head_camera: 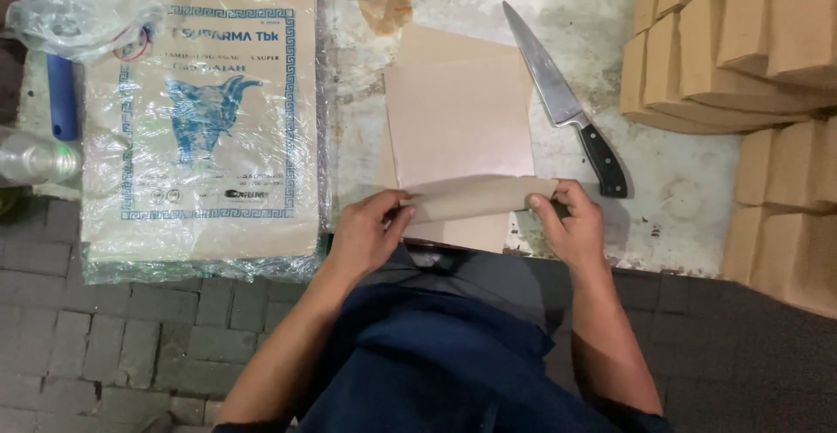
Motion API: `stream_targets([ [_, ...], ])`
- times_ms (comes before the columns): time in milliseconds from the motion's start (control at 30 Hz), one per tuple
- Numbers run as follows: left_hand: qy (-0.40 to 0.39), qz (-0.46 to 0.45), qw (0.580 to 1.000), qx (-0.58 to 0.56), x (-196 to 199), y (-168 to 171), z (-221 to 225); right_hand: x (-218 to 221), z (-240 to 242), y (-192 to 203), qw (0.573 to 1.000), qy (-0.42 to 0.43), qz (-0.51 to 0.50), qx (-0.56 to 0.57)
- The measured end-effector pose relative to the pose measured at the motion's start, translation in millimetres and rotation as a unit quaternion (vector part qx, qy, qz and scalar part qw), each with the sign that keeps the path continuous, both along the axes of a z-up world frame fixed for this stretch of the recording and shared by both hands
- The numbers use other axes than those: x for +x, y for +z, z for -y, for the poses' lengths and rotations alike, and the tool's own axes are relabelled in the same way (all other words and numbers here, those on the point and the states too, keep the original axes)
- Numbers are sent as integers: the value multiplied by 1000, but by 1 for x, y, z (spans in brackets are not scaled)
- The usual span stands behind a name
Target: Folding cardboard food boxes and inserting paper liners into them using a knife for cutting.
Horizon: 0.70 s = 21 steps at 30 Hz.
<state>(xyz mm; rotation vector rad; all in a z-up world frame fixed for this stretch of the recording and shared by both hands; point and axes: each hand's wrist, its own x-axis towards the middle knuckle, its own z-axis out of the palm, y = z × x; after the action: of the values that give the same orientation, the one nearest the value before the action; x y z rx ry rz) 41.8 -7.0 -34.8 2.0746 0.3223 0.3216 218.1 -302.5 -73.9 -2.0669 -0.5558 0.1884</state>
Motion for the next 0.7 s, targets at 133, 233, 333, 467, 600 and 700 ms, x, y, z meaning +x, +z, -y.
stream_targets([
  [133,44,-76,996,-35,14,5,1,3,-24,23,1000,-14,25,0],
  [233,52,-117,986,-104,19,21,9,2,-33,28,999,-22,44,-1],
  [333,64,-140,981,-118,18,28,22,5,-35,27,999,-26,45,9],
  [467,38,-181,980,-66,12,30,31,10,-37,31,991,-36,83,-100],
  [600,76,-21,977,200,10,17,26,18,-41,32,987,-12,61,-149],
  [700,2,49,946,322,20,17,8,19,-44,35,986,-9,60,-158],
])
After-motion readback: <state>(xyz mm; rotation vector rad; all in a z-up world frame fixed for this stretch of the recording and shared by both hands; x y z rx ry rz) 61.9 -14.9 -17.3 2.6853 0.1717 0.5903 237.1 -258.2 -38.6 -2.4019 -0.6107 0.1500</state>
